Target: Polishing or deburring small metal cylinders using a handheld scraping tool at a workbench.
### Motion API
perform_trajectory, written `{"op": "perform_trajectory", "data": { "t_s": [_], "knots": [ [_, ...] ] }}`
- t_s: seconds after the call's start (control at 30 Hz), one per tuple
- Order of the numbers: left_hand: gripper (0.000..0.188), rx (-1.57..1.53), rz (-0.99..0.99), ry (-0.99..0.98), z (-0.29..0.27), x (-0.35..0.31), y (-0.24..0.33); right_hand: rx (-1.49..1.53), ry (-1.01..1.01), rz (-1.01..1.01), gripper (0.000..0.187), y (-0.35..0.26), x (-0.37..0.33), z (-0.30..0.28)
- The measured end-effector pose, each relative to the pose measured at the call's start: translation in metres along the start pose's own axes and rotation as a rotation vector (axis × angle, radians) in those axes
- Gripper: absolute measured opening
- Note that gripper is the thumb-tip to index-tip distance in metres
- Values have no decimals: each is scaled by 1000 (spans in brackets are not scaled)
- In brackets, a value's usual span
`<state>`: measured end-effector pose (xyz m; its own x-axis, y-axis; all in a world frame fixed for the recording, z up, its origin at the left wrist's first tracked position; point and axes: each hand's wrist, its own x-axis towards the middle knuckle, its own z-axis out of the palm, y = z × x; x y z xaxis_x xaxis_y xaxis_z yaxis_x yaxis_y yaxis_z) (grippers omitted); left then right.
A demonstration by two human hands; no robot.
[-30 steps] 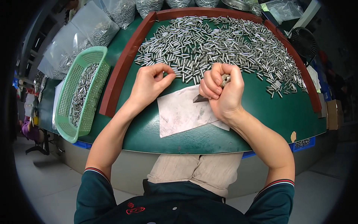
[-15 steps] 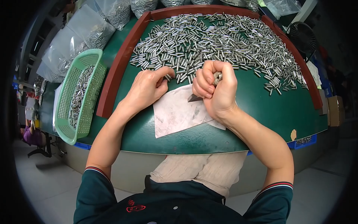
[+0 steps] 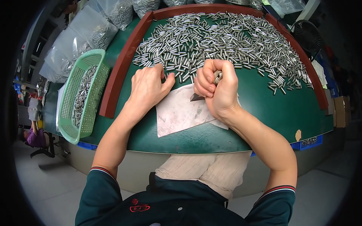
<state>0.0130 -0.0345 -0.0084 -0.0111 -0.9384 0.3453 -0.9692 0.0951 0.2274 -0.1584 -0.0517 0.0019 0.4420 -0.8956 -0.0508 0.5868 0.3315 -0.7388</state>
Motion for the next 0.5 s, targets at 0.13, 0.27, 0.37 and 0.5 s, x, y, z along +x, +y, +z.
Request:
{"op": "perform_trajectory", "data": {
  "t_s": [0.13, 0.27, 0.37, 0.5],
  "knots": [
    [20, -31, 52, -1, 0, -5, -2, -28, -20, -17, 28, -2, -1, -1],
    [10, -57, 207, -11, -4, -7, -9, -23, -30, -18, 29, -2, -2, 1],
    [11, 38, 267, -35, -4, -5, -7, -14, -46, -34, 29, -1, -2, 0],
    [12, -1, 247, -38, -3, -3, -7, 5, -29, -16, 28, 0, -1, -2]
  ]
}}
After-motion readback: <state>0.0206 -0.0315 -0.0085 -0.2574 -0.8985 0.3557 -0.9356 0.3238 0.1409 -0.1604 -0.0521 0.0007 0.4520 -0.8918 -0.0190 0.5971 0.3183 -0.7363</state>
